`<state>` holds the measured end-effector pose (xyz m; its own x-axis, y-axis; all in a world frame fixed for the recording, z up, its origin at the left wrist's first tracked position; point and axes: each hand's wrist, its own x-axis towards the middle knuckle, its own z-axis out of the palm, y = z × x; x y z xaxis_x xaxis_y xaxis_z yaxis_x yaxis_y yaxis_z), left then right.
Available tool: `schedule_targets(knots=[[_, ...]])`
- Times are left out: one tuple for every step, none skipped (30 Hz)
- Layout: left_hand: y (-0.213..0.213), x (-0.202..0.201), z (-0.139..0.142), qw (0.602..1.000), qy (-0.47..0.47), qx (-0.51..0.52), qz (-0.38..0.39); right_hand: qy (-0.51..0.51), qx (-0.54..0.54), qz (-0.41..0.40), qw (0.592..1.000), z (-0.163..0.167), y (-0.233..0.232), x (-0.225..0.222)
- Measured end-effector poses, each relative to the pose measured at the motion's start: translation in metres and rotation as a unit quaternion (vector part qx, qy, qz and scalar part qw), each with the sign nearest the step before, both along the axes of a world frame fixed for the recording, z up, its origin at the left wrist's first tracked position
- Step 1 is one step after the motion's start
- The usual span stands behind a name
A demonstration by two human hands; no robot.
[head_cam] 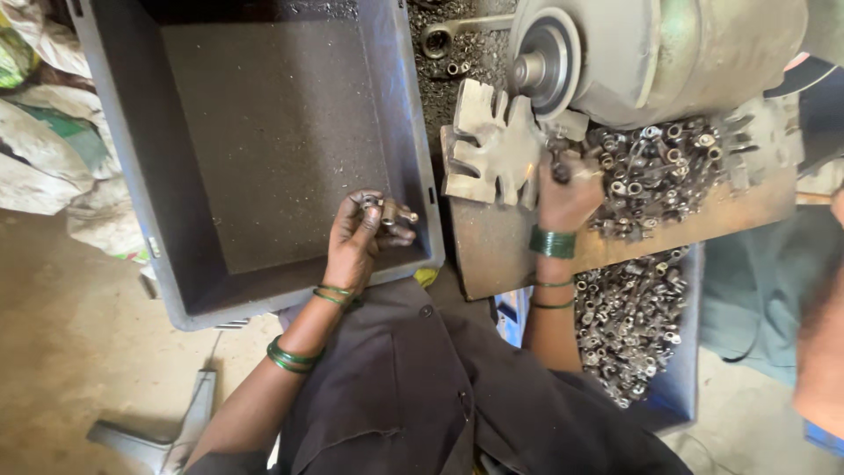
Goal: The person picks small metal fittings from a bin, holds each against a running bench grinder to grind its edge, and places the ground part into a second bin, repeating this cycle for many parts.
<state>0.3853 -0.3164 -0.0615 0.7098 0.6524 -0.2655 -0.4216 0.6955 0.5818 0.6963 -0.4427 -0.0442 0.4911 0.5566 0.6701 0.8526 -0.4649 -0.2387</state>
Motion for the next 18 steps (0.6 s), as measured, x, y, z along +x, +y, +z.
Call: schedule_targets(knots=[[-0.001,0.000,0.000,1.000,-0.011,0.006,0.007,-0.018,-0.005,0.009,1.000,0.000,-0.003,-0.002],[-0.001,0.000,-0.001,1.000,-0.019,0.011,0.013,-0.033,-0.010,0.019,0.999,0.000,-0.005,-0.004],[-0.002,0.000,-0.002,0.999,-0.026,0.016,0.018,-0.047,-0.016,0.027,0.998,0.000,-0.007,-0.005],[-0.003,-0.001,-0.002,0.999,-0.027,0.014,0.018,-0.022,-0.005,0.040,0.999,0.000,-0.007,-0.005],[-0.004,-0.001,-0.003,0.999,-0.030,0.013,0.017,0.002,0.006,0.053,0.999,0.001,-0.007,-0.003],[-0.004,-0.001,-0.004,0.999,-0.034,0.014,0.018,0.025,0.020,0.067,0.997,0.001,-0.005,0.001],[-0.004,0.000,-0.005,0.999,-0.033,0.013,0.015,0.085,0.007,0.047,0.995,0.002,-0.003,0.005],[-0.004,0.000,-0.005,0.999,-0.031,0.009,0.012,0.146,-0.007,0.027,0.989,0.002,0.000,0.010],[-0.004,0.001,-0.005,1.000,-0.028,0.004,0.009,0.208,-0.025,0.007,0.978,0.003,0.003,0.015],[-0.004,0.001,-0.004,1.000,-0.025,0.004,0.011,0.229,-0.026,-0.008,0.973,0.003,0.006,0.019],[-0.004,0.002,-0.003,1.000,-0.021,0.004,0.015,0.250,-0.027,-0.023,0.968,0.002,0.008,0.023],[-0.003,0.002,-0.003,1.000,-0.017,0.006,0.017,0.272,-0.027,-0.037,0.961,0.001,0.010,0.025],[-0.003,0.002,-0.001,1.000,-0.009,0.002,0.013,0.288,-0.010,-0.038,0.957,0.001,0.010,0.026],[-0.002,0.002,0.000,1.000,-0.001,0.000,0.007,0.304,0.009,-0.038,0.952,-0.001,0.011,0.027],[-0.001,0.002,0.001,1.000,0.006,-0.004,0.000,0.320,0.026,-0.041,0.946,-0.002,0.009,0.026],[-0.001,0.002,0.002,1.000,0.010,0.000,-0.002,0.319,0.028,-0.038,0.946,-0.003,0.008,0.025],[0.000,0.002,0.003,1.000,0.012,0.004,-0.004,0.317,0.032,-0.036,0.947,-0.004,0.005,0.023],[0.000,0.002,0.004,1.000,0.012,0.008,-0.007,0.314,0.036,-0.034,0.948,-0.004,0.002,0.021]])
